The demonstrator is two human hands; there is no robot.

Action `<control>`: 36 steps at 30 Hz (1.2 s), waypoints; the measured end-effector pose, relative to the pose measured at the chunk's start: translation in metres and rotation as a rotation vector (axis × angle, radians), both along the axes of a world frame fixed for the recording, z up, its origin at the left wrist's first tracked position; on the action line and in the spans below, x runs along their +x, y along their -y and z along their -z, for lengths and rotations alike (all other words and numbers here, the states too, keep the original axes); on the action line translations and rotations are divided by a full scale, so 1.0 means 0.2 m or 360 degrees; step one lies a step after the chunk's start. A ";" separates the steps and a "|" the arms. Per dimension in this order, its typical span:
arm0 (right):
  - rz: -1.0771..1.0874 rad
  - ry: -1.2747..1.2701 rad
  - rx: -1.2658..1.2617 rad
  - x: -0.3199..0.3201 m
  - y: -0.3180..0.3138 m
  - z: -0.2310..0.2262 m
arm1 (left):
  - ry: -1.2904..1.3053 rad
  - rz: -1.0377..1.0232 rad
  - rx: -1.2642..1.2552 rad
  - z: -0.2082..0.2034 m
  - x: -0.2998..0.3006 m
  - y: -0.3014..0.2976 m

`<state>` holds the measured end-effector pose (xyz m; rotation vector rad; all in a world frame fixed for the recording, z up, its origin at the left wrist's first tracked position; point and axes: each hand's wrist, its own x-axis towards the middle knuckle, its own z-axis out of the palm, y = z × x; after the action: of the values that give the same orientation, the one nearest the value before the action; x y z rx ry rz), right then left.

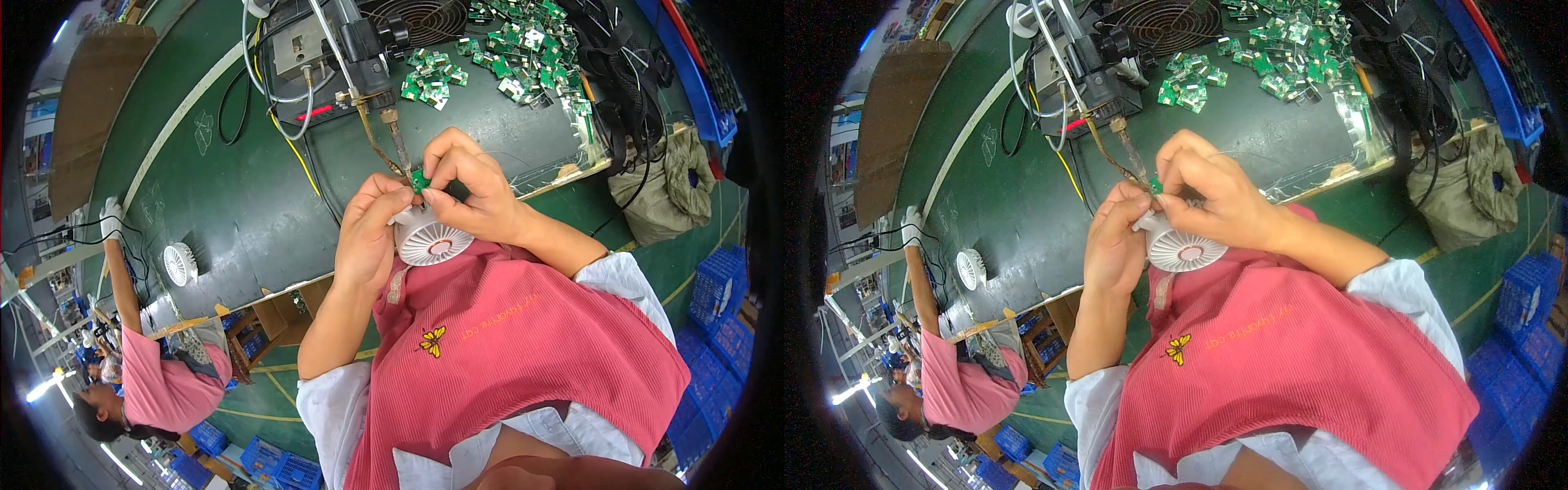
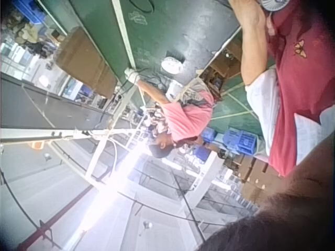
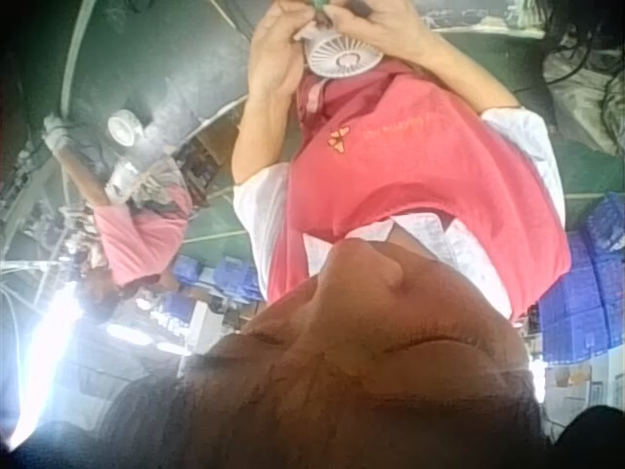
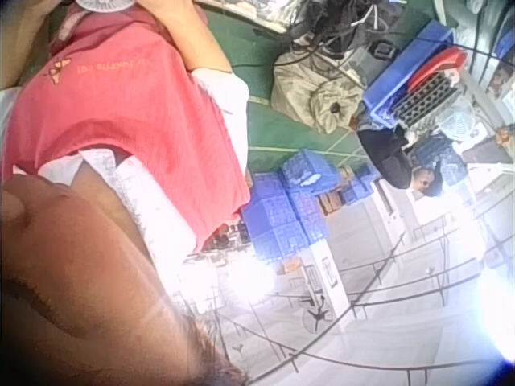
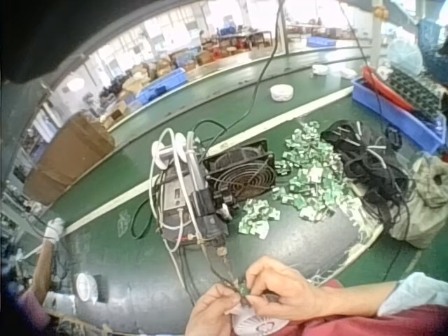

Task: The person assembles small electronic portable fans by hand, attaching PCB components and wiring to the plastic housing.

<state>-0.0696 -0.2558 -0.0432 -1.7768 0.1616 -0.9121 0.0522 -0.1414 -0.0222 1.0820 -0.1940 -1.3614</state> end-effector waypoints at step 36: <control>0.0064 -0.0051 -0.0103 -0.01 -0.02 0.01 | 0.0052 -0.0088 0.0020 0.01 -0.04 -0.01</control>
<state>-0.0708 -0.2517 -0.0448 -1.8547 0.1907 -0.9271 0.0452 -0.1390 -0.0240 1.1131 -0.1784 -1.2980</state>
